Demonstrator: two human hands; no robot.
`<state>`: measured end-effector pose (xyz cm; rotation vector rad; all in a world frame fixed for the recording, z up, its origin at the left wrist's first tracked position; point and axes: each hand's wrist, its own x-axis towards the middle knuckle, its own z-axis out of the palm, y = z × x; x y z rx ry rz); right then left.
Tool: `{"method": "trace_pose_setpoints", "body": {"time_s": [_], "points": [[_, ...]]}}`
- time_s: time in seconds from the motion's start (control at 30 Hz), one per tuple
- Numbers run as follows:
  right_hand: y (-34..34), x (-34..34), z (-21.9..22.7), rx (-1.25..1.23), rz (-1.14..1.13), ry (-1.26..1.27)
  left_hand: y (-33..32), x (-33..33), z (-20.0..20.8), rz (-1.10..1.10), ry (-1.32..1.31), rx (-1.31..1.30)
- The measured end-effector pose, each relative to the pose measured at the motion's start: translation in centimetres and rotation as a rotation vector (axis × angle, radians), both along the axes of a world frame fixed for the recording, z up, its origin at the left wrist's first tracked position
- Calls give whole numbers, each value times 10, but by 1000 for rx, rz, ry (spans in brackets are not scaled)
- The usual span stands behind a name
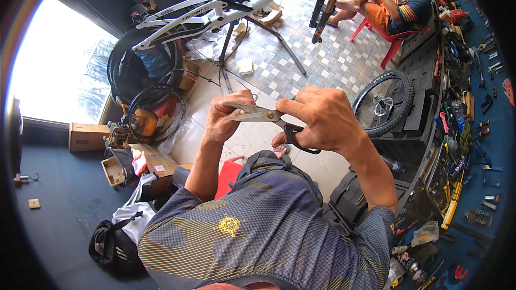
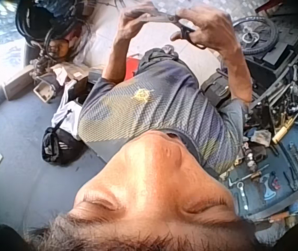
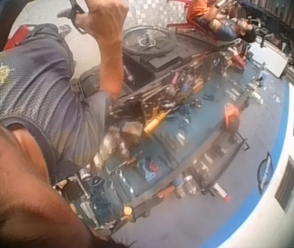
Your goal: The person routes a brake cable through the frame of a white bicycle mounted on a repair stand. They use a small tool to adjust the cable end and then use pliers to cut the cable. The person then threads the cable through the rear derailleur and pulls it taut.
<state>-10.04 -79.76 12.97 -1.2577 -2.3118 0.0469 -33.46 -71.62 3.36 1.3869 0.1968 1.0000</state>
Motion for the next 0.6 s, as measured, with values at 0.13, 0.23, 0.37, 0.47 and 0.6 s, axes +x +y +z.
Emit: {"method": "trace_pose_setpoints", "body": {"time_s": [0.13, 0.23, 0.37, 0.47, 0.6], "points": [[-2, 1, -2, 5, 5, -4, 0, 0, -1, -26, 7, -12], [-2, 2, -6, 14, 19, 17, 0, 0, -3, -25, 9, 6], [-5, 2, -6, 13, 19, 21, -1, -1, -4, -35, 14, 0], [-6, 4, -9, 10, 16, 27, -2, -2, -3, -51, 65, 5], [-4, 8, -7, 36, 0, 180, -4, 2, -4, -90, -29, -121]]}}
